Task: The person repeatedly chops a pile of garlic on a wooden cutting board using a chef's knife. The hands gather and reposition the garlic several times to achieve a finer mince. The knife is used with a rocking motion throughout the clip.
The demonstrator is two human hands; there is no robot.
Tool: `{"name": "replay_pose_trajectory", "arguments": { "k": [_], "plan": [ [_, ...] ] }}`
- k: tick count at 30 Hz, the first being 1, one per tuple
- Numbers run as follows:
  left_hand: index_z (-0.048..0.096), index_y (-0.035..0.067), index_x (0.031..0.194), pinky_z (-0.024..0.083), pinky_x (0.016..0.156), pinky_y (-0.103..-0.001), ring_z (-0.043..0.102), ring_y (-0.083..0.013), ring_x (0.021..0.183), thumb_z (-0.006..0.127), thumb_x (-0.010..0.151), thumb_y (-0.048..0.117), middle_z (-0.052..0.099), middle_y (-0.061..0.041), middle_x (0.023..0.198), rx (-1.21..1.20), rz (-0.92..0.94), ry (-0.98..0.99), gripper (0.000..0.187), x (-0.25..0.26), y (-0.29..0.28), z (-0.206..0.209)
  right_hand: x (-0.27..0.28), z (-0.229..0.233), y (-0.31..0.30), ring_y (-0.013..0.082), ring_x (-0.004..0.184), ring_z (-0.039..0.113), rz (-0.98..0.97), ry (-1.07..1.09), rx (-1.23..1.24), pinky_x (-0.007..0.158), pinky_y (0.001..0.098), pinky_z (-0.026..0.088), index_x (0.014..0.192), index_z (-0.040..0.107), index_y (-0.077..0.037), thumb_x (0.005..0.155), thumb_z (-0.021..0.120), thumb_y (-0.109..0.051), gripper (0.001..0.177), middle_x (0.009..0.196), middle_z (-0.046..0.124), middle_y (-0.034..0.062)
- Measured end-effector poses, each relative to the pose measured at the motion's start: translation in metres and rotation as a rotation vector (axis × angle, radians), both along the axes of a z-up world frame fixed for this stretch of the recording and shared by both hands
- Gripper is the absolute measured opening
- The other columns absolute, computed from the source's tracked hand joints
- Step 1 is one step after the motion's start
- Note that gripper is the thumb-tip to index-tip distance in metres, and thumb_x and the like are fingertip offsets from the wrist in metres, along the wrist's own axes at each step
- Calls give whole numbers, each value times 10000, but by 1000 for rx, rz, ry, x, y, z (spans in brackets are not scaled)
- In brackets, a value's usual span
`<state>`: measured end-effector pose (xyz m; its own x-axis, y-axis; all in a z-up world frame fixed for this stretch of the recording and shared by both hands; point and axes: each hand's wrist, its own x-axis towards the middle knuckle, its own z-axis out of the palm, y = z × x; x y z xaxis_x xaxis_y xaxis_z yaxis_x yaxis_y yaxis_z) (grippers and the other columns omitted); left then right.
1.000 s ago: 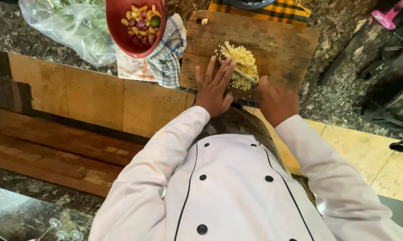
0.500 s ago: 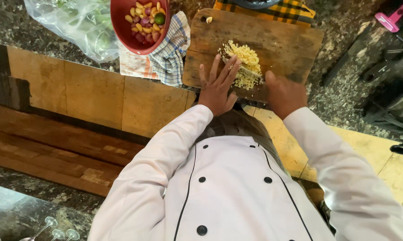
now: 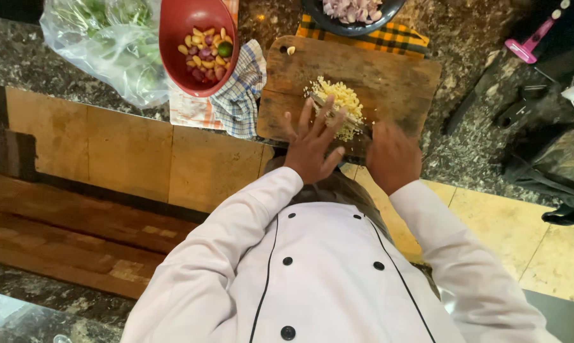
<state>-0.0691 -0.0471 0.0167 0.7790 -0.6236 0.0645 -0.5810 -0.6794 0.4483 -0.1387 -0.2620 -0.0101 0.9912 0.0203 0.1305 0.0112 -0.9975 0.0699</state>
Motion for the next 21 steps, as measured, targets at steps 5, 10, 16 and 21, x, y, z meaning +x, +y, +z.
{"name": "replay_pose_trajectory", "arguments": {
  "k": [5,10,16,21],
  "plan": [
    [298,428,1633,-166,1220,-641,-98,-329,1629,302,1067,668,17,22,1770,-47,-99,-49,615,-5,-17,-4,-15,12,14,276,874,689,-156,100,150,717,419,565,1056,614,-149,834,742,-349,325,879,590,42],
    [487,443,1521,-112,1220,-657,-68,-326,1623,304,1071,678,53,35,1763,-66,-95,-74,540,25,-2,-2,-37,43,17,280,836,681,-242,81,296,715,400,556,1084,646,-143,896,749,-299,266,893,611,22],
    [430,432,1569,-127,1204,-661,-78,-342,1623,282,1092,641,-9,13,1771,-19,-138,-29,542,45,21,-11,-87,57,6,248,763,700,-318,-139,197,683,350,564,971,692,-190,866,804,-352,223,788,604,29],
    [290,425,1651,-94,1221,-652,-57,-331,1633,268,1084,669,24,-5,1780,-176,-102,95,618,34,25,-14,-45,81,44,261,655,720,-749,169,1040,523,431,522,982,641,-104,1056,613,-338,246,725,710,95]
  ]
}}
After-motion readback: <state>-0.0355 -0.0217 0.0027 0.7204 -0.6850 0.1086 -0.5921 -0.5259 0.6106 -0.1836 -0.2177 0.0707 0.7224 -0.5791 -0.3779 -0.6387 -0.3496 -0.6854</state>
